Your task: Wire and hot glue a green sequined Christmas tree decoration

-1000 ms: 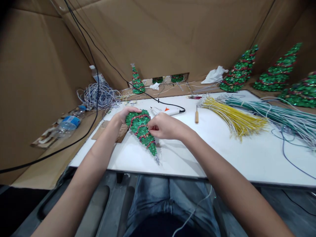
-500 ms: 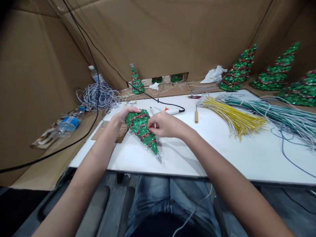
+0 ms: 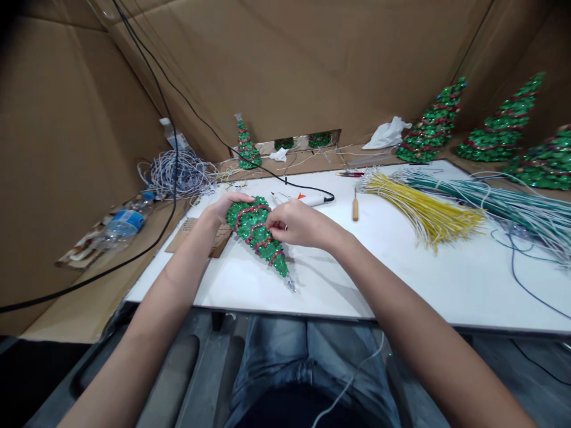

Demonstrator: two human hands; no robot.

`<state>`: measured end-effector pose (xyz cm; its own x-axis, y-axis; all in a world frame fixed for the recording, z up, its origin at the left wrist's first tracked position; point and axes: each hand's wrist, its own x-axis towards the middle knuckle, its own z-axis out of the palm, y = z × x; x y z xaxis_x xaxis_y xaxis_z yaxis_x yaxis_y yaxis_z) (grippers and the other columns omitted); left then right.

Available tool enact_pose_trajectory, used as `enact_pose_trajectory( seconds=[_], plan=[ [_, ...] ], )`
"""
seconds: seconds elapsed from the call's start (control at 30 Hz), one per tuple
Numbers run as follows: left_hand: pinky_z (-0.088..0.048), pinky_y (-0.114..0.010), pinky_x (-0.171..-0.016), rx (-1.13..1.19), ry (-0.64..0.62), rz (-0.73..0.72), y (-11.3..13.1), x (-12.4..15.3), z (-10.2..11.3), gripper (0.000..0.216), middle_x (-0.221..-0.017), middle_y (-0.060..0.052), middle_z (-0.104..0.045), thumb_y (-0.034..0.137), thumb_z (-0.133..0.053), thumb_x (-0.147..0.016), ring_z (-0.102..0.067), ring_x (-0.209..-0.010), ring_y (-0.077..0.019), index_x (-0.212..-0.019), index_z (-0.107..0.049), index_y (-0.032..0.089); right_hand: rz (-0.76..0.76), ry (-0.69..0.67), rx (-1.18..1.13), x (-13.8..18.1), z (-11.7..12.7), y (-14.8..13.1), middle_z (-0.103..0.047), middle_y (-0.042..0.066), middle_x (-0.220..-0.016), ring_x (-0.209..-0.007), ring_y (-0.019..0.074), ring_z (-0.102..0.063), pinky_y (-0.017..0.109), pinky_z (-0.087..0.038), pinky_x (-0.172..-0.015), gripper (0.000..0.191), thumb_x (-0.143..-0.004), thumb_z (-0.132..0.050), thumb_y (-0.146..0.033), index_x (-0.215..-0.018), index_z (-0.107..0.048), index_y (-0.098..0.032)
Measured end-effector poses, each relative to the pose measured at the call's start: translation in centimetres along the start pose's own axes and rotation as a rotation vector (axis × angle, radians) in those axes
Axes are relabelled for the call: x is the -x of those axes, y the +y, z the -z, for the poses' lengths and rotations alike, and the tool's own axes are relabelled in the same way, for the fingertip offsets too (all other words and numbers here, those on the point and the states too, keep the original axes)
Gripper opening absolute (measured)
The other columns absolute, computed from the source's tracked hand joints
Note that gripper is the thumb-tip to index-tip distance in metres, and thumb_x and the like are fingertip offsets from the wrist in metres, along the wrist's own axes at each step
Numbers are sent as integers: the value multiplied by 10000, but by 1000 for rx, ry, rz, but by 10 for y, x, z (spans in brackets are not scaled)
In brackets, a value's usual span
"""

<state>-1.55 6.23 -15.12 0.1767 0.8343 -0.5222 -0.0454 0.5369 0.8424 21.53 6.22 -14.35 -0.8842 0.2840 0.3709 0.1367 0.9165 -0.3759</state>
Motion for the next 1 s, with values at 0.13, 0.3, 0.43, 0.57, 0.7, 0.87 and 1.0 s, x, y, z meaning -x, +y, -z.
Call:
enact_pose_trajectory(
  seconds=[0.13, 0.3, 0.43, 0.57, 0.7, 0.87, 1.0],
  plan=[
    [-536, -326, -725, 29, -51, 25, -1, 0, 0, 198, -738, -81, -741, 274, -632, -684, -669, -642, -205, -761, -723, 116, -2, -8, -5, 0, 0, 1, -621, 9, -665, -597, 96, -507, 241, -386, -608, 179, -748, -494, -111, -707, -661, -161],
    [-542, -313, -689, 21, -50, -3, 0, 1, 0, 169, -694, -62, -734, 264, -618, -697, -659, -608, -191, -709, -719, 130, -40, -10, -25, 1, 2, 0, -642, 15, -686, -606, 95, -539, 235, -402, -603, 147, -738, -519, -116, -718, -660, -152],
    [-544, -312, -669, -7, -36, -16, 0, 2, -2, 159, -670, -48, -725, 270, -618, -695, -657, -603, -191, -696, -715, 144, -82, -5, -36, 2, 3, -1, -667, 23, -695, -604, 99, -568, 233, -414, -595, 127, -748, -543, -139, -715, -666, -146],
    [-543, -304, -667, -13, -37, -37, 0, 2, -2, 171, -662, -46, -720, 273, -624, -691, -650, -599, -180, -706, -718, 131, -135, 1, -30, 2, 2, -1, -669, 31, -668, -584, 103, -569, 236, -403, -570, 142, -762, -540, -145, -716, -674, -139],
    [-538, -294, -680, -2, -38, -74, -1, 0, 0, 157, -679, -48, -722, 254, -630, -683, -651, -610, -170, -701, -710, 121, -138, 0, -9, 2, 1, 1, -655, 26, -654, -575, 102, -554, 232, -385, -555, 146, -761, -528, -129, -721, -668, -135],
    [-538, -298, -694, 6, -37, -72, -2, -1, 0, 168, -676, -56, -722, 248, -633, -675, -658, -617, -179, -719, -716, 108, -58, -22, 51, 3, 1, 5, -633, 21, -696, -617, 107, -521, 247, -371, -605, 135, -739, -518, -103, -692, -634, -154],
    [-541, -301, -697, 16, -49, -59, -1, -2, 0, 191, -681, -62, -725, 253, -619, -685, -659, -617, -182, -733, -721, 99, -15, -31, 78, 3, 0, 8, -613, 18, -701, -628, 108, -506, 249, -371, -622, 143, -752, -500, -110, -699, -621, -166]
  ],
)
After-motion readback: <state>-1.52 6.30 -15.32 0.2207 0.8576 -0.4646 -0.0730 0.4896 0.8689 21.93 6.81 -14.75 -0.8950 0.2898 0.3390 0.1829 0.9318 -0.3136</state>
